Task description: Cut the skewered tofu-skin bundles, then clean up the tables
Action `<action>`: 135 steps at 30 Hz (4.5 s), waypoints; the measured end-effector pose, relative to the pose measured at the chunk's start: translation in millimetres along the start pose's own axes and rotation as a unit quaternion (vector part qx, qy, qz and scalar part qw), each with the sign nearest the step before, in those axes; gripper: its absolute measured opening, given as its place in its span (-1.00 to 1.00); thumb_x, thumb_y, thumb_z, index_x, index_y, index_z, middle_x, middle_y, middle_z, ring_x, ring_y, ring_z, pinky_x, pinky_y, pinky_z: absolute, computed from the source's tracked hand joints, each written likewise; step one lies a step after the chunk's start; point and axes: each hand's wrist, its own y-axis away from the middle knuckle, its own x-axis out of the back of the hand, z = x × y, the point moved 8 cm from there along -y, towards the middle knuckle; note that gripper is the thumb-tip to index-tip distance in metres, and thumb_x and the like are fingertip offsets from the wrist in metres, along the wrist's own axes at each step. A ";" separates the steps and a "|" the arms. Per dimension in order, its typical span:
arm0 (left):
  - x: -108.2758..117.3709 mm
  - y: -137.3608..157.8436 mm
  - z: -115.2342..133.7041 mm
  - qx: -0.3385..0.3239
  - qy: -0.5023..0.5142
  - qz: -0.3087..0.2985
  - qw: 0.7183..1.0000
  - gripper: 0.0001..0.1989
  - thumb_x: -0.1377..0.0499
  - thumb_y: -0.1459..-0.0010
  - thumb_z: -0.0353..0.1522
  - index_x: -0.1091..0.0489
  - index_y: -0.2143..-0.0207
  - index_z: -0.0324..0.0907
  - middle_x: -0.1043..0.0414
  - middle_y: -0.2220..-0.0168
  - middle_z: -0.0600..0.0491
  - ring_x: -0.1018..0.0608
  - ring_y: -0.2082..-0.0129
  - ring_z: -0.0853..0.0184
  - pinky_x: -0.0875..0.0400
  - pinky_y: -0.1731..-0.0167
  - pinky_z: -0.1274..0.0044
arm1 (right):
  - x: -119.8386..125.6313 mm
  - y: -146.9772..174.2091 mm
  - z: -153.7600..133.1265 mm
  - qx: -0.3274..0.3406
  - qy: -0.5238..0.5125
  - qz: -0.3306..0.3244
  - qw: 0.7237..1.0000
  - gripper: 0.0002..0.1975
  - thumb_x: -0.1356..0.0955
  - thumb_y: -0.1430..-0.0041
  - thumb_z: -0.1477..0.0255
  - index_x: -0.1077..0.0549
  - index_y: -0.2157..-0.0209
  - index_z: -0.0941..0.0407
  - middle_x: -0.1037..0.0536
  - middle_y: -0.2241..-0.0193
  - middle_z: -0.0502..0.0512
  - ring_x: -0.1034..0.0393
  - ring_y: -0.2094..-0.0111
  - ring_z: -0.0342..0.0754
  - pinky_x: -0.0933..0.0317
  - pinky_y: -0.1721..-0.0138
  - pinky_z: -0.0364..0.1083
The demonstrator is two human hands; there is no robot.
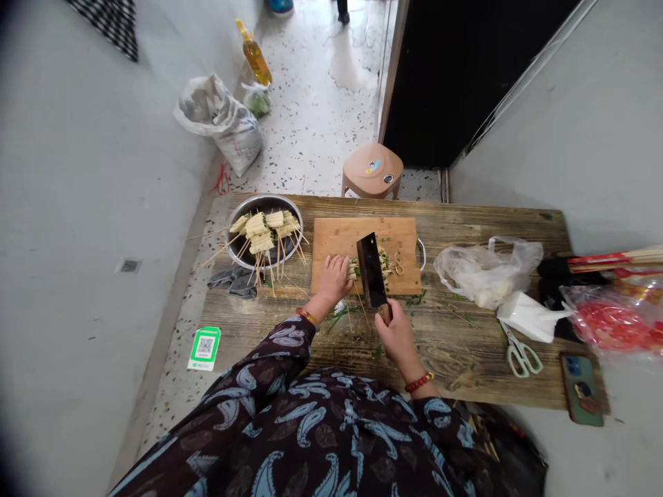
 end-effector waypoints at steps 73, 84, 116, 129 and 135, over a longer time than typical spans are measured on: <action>2.0 61.2 47.5 -0.203 -0.086 -0.080 0.972 -0.53 0.06 -0.27 -0.45 -0.13 -0.22 -0.19 -0.11 -0.30 -0.09 -0.14 -0.29 0.16 0.02 -0.26 0.25 | 32.2 37.1 56.4 -0.077 -0.047 0.007 0.996 -0.67 -0.19 -0.18 0.07 -0.25 0.33 0.05 -0.41 0.68 -0.08 -0.35 0.61 -0.05 -0.18 0.47 -0.09; 5.1 24.4 76.1 -0.306 -0.128 -0.156 0.930 -0.74 0.03 -0.25 -0.42 -0.46 0.21 -0.21 -0.45 0.15 -0.10 -0.39 -0.01 0.15 0.09 -0.23 0.22 | 37.4 35.2 62.9 -0.073 -0.068 -0.015 0.995 -0.65 -0.18 -0.19 0.08 -0.29 0.25 0.07 -0.40 0.67 -0.08 -0.36 0.61 -0.04 -0.17 0.50 -0.10; 11.2 3.7 -59.1 0.296 0.265 0.045 0.917 -0.68 -0.08 -0.12 -0.40 -0.35 0.04 -0.22 -0.40 0.04 -0.15 -0.39 -0.06 0.15 -0.25 -0.08 0.30 | 13.0 22.3 33.2 -0.058 -0.065 -0.073 0.993 -0.63 -0.19 -0.19 0.11 -0.32 0.17 0.11 -0.42 0.62 -0.06 -0.36 0.56 -0.05 -0.20 0.46 -0.11; -19.9 35.0 9.6 0.029 0.002 -0.012 1.000 -0.36 0.01 -0.24 -0.23 0.06 -0.30 -0.30 0.09 -0.36 -0.20 0.04 -0.35 0.05 0.12 -0.27 0.16 | -7.3 17.7 14.7 -0.021 -0.024 -0.095 0.995 -0.62 -0.18 -0.19 0.09 -0.34 0.20 0.09 -0.43 0.56 -0.03 -0.33 0.55 -0.06 -0.18 0.49 -0.12; -30.4 33.9 2.7 0.035 -0.003 -0.013 0.999 -0.37 0.02 -0.25 -0.25 0.05 -0.31 -0.30 0.07 -0.35 -0.18 0.05 -0.36 0.07 0.14 -0.28 0.17 | -12.5 13.7 4.4 -0.016 0.000 -0.098 0.995 -0.61 -0.17 -0.20 0.11 -0.33 0.14 0.10 -0.43 0.57 -0.03 -0.35 0.53 -0.04 -0.17 0.48 -0.12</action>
